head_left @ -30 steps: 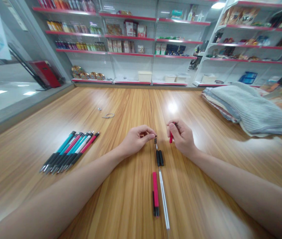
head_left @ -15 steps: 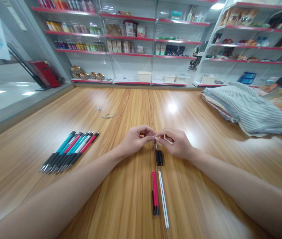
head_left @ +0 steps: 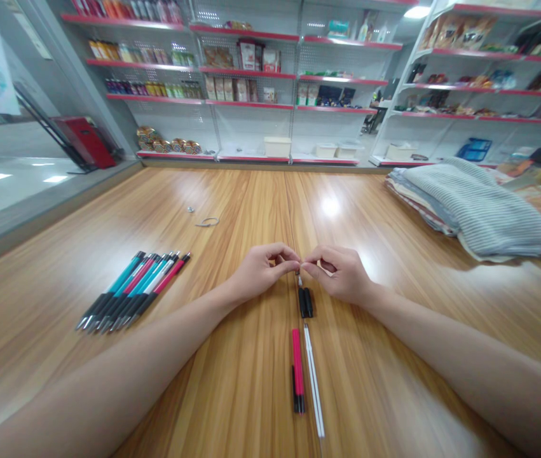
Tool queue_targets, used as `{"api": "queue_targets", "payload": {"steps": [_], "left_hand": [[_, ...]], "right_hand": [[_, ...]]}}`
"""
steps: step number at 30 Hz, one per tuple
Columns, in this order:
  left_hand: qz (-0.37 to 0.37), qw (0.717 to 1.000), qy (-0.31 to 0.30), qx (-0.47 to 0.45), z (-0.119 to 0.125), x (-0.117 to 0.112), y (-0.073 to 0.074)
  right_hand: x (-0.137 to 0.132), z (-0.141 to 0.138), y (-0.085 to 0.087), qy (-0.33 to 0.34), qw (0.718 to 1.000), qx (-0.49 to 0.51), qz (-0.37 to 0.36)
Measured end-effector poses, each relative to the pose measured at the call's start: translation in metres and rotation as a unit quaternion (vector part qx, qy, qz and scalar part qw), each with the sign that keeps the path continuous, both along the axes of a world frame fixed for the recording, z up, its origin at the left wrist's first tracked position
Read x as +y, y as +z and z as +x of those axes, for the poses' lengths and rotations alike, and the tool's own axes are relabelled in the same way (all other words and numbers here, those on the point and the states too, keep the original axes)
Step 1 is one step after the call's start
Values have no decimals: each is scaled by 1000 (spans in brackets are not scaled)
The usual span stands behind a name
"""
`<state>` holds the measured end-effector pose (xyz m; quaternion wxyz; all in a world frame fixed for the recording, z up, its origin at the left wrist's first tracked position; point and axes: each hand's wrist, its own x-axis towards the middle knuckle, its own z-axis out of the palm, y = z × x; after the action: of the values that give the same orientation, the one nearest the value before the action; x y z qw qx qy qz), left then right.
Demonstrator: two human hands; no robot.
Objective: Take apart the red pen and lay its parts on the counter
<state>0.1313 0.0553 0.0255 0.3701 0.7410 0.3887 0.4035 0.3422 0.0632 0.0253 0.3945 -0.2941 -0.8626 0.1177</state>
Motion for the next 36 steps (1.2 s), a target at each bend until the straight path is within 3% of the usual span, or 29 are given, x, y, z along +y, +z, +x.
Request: {"api": "queue_targets", "payload": {"steps": [11, 17, 23, 28, 36], "left_hand": [[19, 999, 24, 20, -1, 1, -4], [75, 993, 19, 90, -8, 3, -4], [186, 960, -67, 199, -16, 2, -1], [194, 936, -169, 241, -22, 0, 2], [194, 926, -208, 249, -26, 4, 1]], "right_hand": [[11, 15, 3, 117, 984, -133, -10], [10, 14, 4, 155, 979, -117, -64], [13, 16, 0, 132, 981, -122, -67], [14, 16, -2, 135, 981, -120, -65], [14, 17, -4, 132, 979, -138, -73]]}}
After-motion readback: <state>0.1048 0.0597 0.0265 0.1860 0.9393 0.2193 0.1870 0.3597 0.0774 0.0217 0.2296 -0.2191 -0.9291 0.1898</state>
